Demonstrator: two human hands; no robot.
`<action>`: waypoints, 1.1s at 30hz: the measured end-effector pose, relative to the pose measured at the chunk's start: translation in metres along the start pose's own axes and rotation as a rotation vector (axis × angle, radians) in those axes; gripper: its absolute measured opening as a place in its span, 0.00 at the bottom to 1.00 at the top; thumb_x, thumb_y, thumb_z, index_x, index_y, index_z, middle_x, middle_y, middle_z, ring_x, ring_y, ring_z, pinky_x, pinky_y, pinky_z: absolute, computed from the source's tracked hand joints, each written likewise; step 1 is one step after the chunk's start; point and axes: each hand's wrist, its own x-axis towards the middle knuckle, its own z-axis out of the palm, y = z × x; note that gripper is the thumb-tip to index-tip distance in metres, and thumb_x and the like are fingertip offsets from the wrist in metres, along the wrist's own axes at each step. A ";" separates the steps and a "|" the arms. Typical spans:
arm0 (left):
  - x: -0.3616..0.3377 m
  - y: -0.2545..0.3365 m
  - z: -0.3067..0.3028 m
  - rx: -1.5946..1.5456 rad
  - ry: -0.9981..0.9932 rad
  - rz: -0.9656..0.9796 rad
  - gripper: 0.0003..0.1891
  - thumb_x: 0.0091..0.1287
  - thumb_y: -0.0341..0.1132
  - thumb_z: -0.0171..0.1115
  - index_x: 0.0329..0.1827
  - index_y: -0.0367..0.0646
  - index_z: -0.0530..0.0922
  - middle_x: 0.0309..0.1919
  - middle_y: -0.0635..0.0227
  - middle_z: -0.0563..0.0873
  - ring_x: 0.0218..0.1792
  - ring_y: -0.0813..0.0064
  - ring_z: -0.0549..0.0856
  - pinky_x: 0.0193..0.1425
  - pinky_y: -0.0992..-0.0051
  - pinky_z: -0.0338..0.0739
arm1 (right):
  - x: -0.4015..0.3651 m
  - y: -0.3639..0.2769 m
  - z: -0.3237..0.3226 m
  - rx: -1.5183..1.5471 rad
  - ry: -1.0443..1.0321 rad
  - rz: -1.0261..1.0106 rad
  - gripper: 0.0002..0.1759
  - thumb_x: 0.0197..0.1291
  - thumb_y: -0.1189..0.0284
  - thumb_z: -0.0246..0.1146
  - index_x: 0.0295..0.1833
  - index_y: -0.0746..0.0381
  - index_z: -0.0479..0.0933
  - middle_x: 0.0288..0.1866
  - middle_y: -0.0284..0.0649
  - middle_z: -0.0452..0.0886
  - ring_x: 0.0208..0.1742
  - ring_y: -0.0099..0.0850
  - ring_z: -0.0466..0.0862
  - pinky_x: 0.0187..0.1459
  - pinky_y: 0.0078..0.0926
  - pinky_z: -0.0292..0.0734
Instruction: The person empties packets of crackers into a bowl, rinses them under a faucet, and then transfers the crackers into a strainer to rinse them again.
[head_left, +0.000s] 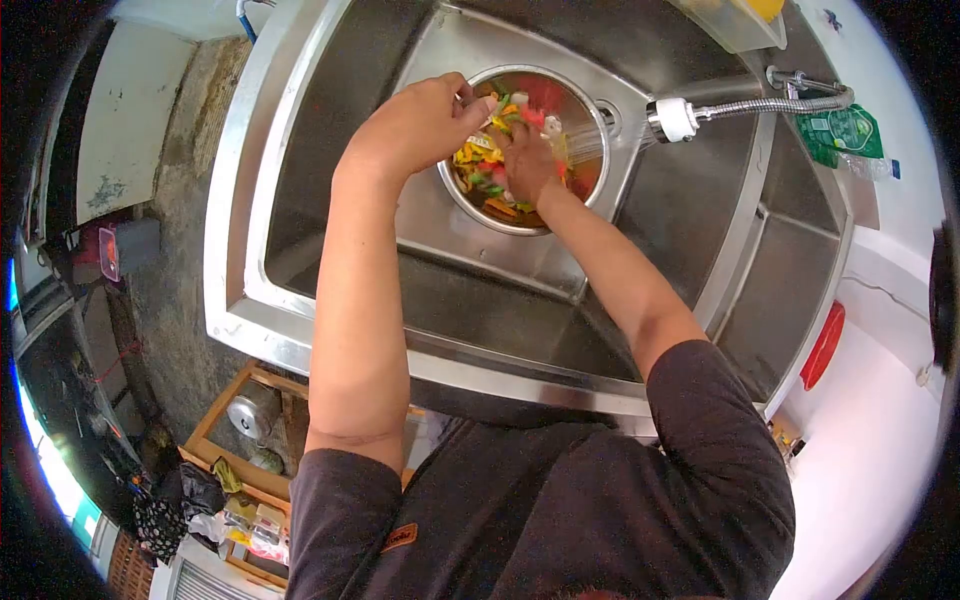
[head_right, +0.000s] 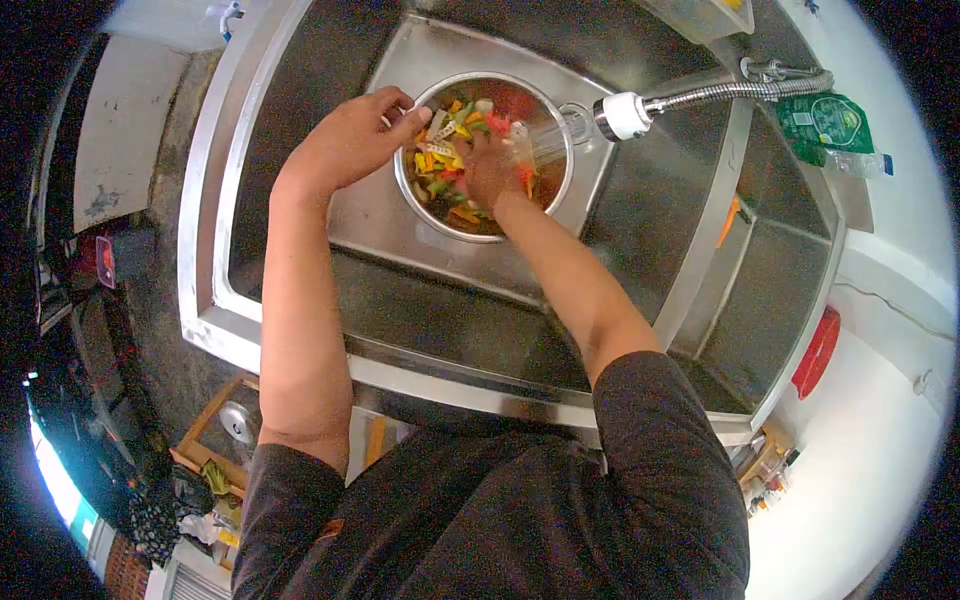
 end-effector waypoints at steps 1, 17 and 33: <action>0.000 0.000 0.000 0.002 0.008 0.007 0.28 0.73 0.58 0.58 0.53 0.37 0.82 0.44 0.50 0.89 0.46 0.54 0.89 0.54 0.61 0.81 | 0.002 0.011 0.002 0.085 0.014 0.007 0.40 0.56 0.49 0.69 0.73 0.51 0.69 0.71 0.50 0.71 0.74 0.54 0.68 0.74 0.50 0.63; -0.002 -0.001 0.004 -0.037 0.058 0.019 0.27 0.71 0.54 0.60 0.52 0.35 0.83 0.40 0.48 0.89 0.44 0.53 0.89 0.52 0.60 0.81 | 0.029 0.018 0.028 0.156 0.065 0.015 0.42 0.55 0.50 0.69 0.75 0.47 0.67 0.81 0.56 0.57 0.81 0.60 0.54 0.75 0.66 0.54; -0.002 0.004 -0.001 -0.027 0.008 0.002 0.28 0.72 0.58 0.59 0.54 0.38 0.82 0.45 0.48 0.89 0.46 0.53 0.89 0.54 0.60 0.81 | -0.048 0.004 -0.042 -0.002 -0.063 0.034 0.55 0.57 0.42 0.67 0.80 0.61 0.55 0.79 0.61 0.56 0.79 0.52 0.61 0.76 0.50 0.59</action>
